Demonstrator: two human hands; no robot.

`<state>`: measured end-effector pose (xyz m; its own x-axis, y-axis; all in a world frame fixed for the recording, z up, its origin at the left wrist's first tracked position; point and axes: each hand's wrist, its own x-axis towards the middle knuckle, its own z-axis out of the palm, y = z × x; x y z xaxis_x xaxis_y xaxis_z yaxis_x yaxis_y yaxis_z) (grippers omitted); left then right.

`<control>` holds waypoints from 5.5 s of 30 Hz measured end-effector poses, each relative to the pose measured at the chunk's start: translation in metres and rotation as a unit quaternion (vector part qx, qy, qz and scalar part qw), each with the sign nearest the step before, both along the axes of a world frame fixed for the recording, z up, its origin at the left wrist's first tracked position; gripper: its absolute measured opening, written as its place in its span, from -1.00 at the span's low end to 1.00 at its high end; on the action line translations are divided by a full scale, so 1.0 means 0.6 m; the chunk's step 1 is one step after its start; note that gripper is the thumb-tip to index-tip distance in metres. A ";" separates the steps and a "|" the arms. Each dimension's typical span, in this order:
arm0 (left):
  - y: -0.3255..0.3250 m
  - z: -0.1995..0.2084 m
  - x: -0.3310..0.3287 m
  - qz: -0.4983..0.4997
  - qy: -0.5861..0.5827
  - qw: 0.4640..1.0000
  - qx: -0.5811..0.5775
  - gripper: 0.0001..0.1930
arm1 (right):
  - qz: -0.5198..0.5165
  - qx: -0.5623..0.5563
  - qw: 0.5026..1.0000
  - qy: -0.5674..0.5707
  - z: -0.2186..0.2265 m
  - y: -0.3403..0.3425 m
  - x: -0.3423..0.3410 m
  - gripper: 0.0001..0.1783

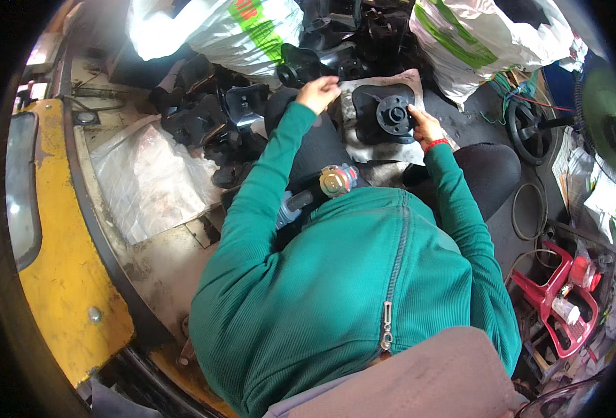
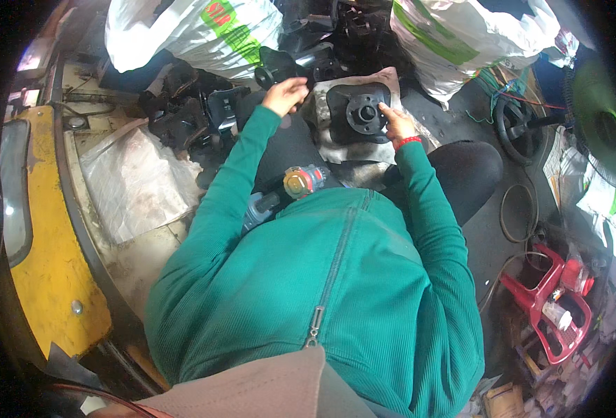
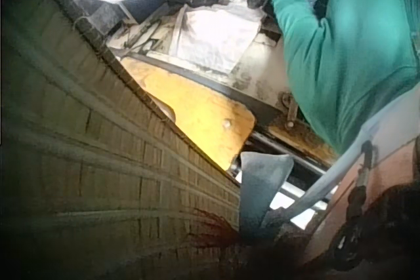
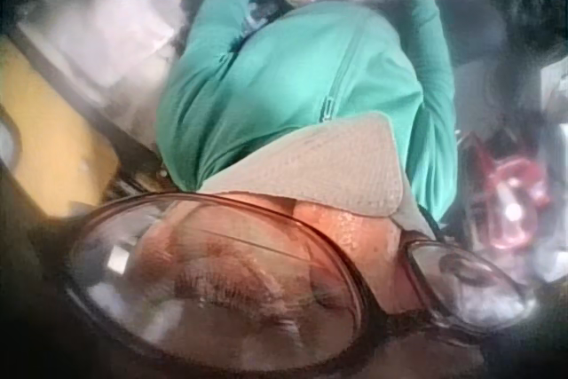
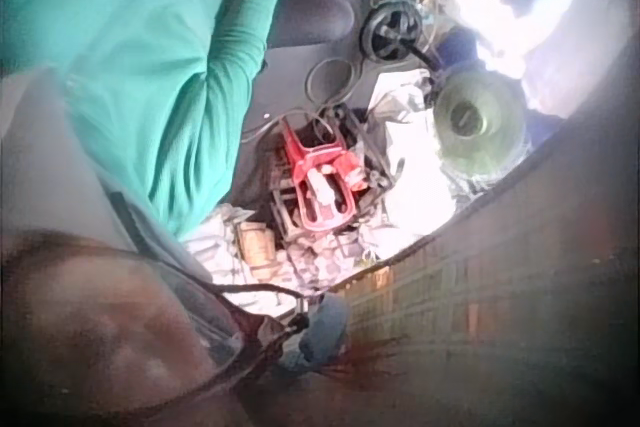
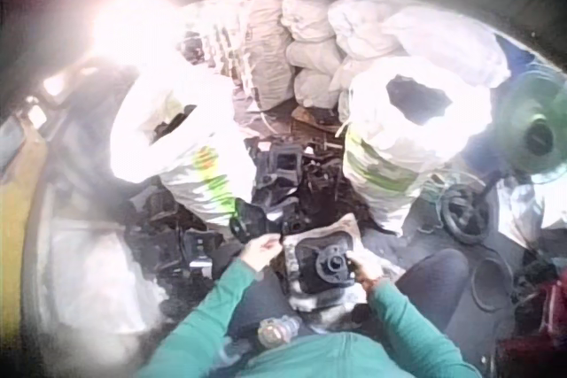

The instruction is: The person sits on the floor and uses a cordless drill to fasten screws into black plastic parts. They repeatedly retrieve parts from white sacks, position them on a cloth, drill, and return them to the sacks.

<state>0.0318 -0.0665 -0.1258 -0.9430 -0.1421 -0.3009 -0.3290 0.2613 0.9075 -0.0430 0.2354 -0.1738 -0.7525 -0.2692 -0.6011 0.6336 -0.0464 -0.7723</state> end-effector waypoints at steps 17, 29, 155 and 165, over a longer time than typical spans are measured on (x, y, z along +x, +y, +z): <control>0.051 0.139 0.328 -0.221 -0.097 0.945 -0.223 -0.34 | 0.258 0.356 0.858 0.266 -0.066 -0.055 -0.106 -0.48; 0.112 0.116 0.283 -0.125 -0.082 0.944 -0.293 -0.30 | 0.335 0.234 0.829 0.381 -0.044 -0.080 -0.156 -0.55; 0.116 0.193 -0.085 -0.147 -0.241 0.928 -0.243 -0.62 | 0.059 0.183 0.954 0.229 -0.101 -0.059 -0.030 -0.54; 0.122 0.188 -0.102 -0.162 -0.256 0.913 -0.275 -0.55 | 0.049 0.170 0.956 0.232 -0.078 -0.052 -0.018 -0.56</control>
